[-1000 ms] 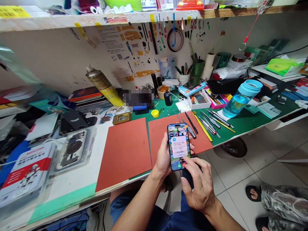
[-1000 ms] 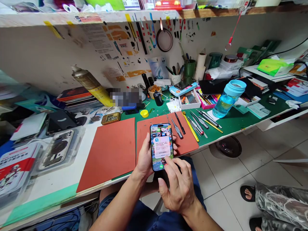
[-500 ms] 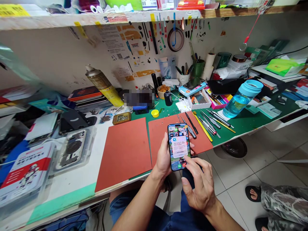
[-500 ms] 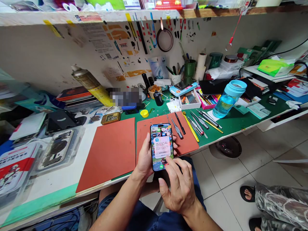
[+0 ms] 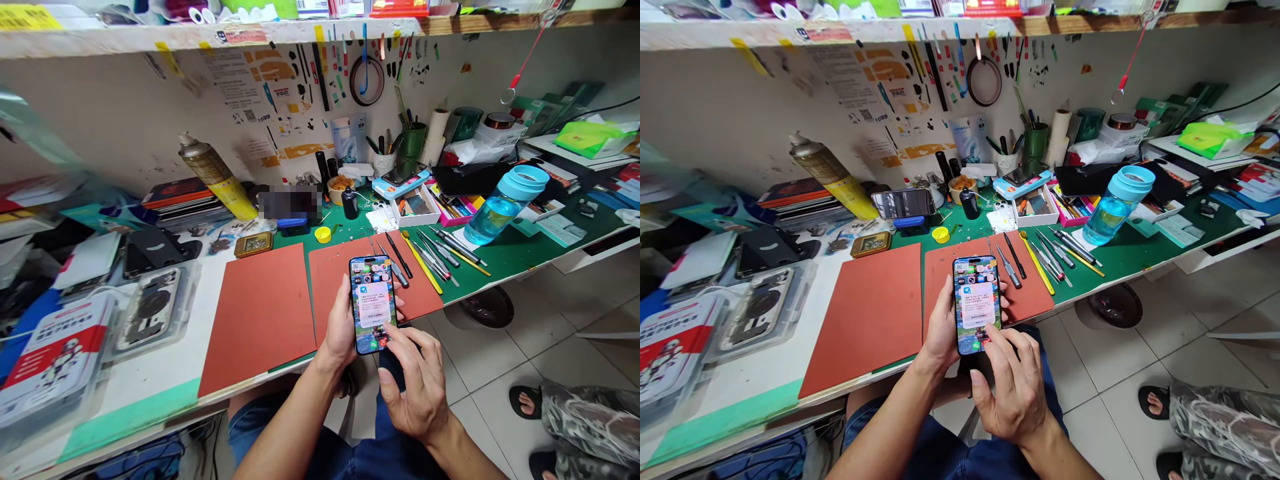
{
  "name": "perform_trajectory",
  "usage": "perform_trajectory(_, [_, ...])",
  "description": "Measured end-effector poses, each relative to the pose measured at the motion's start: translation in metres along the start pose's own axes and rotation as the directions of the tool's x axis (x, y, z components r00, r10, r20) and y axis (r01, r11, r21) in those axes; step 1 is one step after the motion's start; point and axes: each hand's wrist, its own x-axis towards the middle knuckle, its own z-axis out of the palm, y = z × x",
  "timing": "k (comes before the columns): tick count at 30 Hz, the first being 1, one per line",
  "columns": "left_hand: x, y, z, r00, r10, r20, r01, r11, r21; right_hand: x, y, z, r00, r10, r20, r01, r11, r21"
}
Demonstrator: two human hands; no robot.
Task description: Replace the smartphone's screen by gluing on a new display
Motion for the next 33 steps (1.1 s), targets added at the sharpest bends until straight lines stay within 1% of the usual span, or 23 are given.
perform_trajectory(5, [-0.0001, -0.0001, 0.0008, 1.000, -0.008, -0.018, 0.008, 1.000, -0.007, 0.0002, -0.0005, 0.0007, 1.000, 0.001, 0.003, -0.001, 1.000, -0.002])
perform_trajectory(15, [-0.0004, 0.0004, 0.0014, 1.000, -0.019, -0.018, 0.019, 1.000, -0.017, 0.0003, -0.0011, 0.0020, 1.000, 0.017, 0.013, -0.017, 1.000, -0.024])
perform_trajectory(27, [-0.0004, -0.0002, 0.0011, 1.000, -0.004, -0.022, 0.004, 1.000, -0.005, 0.0014, -0.0019, 0.0028, 1.000, 0.015, 0.014, -0.014, 0.999, -0.035])
perform_trajectory(30, [0.0000, -0.0003, 0.0005, 1.000, 0.003, -0.021, -0.003, 1.000, 0.006, 0.0011, -0.0023, 0.0020, 1.000, 0.014, -0.015, -0.014, 1.000, -0.019])
perform_trajectory(33, [0.0002, -0.0004, 0.0003, 1.000, 0.003, -0.018, -0.002, 1.000, 0.003, 0.0012, -0.0032, 0.0020, 0.997, 0.015, -0.077, -0.016, 1.000, -0.009])
